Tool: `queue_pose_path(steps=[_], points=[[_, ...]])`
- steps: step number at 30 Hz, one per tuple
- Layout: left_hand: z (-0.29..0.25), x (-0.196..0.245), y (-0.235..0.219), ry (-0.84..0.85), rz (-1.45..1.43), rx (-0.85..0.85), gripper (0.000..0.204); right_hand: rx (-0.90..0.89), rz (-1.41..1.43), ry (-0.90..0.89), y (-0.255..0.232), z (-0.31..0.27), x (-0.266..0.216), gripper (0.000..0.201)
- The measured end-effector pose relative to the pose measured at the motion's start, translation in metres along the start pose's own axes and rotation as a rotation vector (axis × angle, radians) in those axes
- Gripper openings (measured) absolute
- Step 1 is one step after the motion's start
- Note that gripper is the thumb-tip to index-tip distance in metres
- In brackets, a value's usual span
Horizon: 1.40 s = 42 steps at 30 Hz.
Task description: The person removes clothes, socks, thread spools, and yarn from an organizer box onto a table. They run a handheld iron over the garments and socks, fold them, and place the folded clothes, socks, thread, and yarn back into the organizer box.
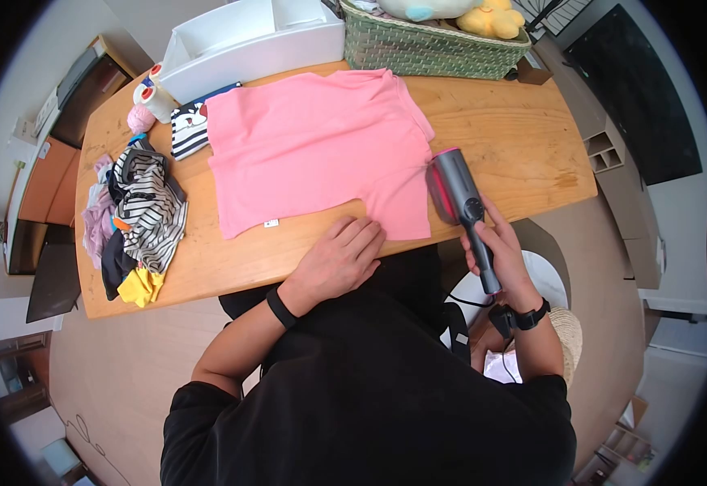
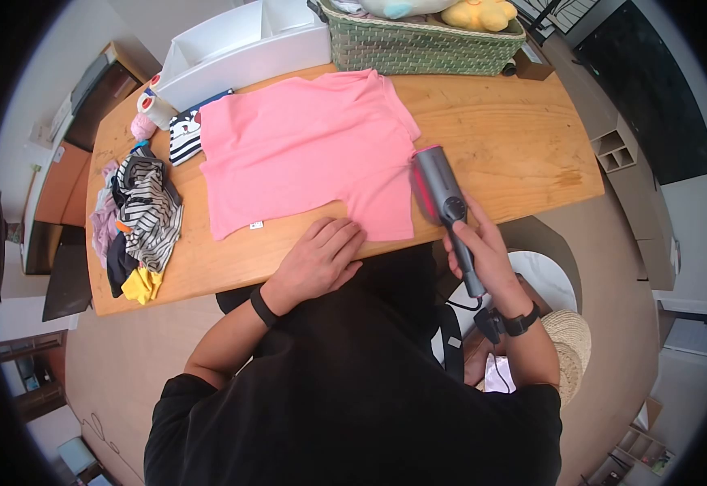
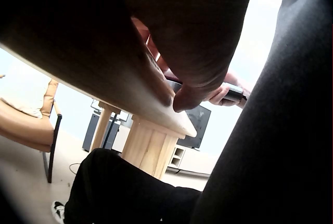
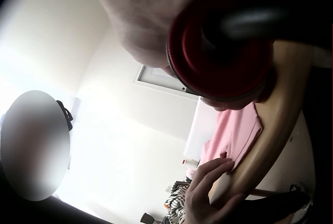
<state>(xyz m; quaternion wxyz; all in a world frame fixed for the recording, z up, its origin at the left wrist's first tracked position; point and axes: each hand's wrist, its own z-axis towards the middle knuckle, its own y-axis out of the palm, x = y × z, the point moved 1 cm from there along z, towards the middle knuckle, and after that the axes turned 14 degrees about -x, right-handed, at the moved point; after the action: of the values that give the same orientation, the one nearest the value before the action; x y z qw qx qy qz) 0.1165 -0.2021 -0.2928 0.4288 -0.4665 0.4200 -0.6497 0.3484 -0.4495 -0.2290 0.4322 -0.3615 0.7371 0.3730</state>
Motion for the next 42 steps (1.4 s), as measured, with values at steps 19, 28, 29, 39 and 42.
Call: queue_pose_path(steps=[19, 28, 29, 39, 42], points=[[0.036, 0.025, 0.015, 0.199, 0.102, 0.055, 0.015, 0.581, -1.532, -0.240, -0.148, 0.108, -0.031, 0.084], [0.027, 0.030, 0.013, 0.243, 0.028, -0.013, 0.024, 0.679, -1.740, -0.215, -0.121, 0.100, -0.010, 0.085], [0.020, 0.028, 0.004, 0.192, 0.024, 0.046, 0.033, 0.729, -1.820, -0.330, -0.109, 0.094, -0.007, 0.080], [-0.148, -0.023, -0.070, -0.490, 0.120, 0.060, 0.052, -0.199, -1.681, -0.708, -0.034, 0.043, 0.051, 0.080], [-0.159, -0.028, -0.078, -0.469, 0.186, -0.035, 0.042, -0.273, -1.734, -0.668, -0.023, 0.051, 0.043, 0.076]])
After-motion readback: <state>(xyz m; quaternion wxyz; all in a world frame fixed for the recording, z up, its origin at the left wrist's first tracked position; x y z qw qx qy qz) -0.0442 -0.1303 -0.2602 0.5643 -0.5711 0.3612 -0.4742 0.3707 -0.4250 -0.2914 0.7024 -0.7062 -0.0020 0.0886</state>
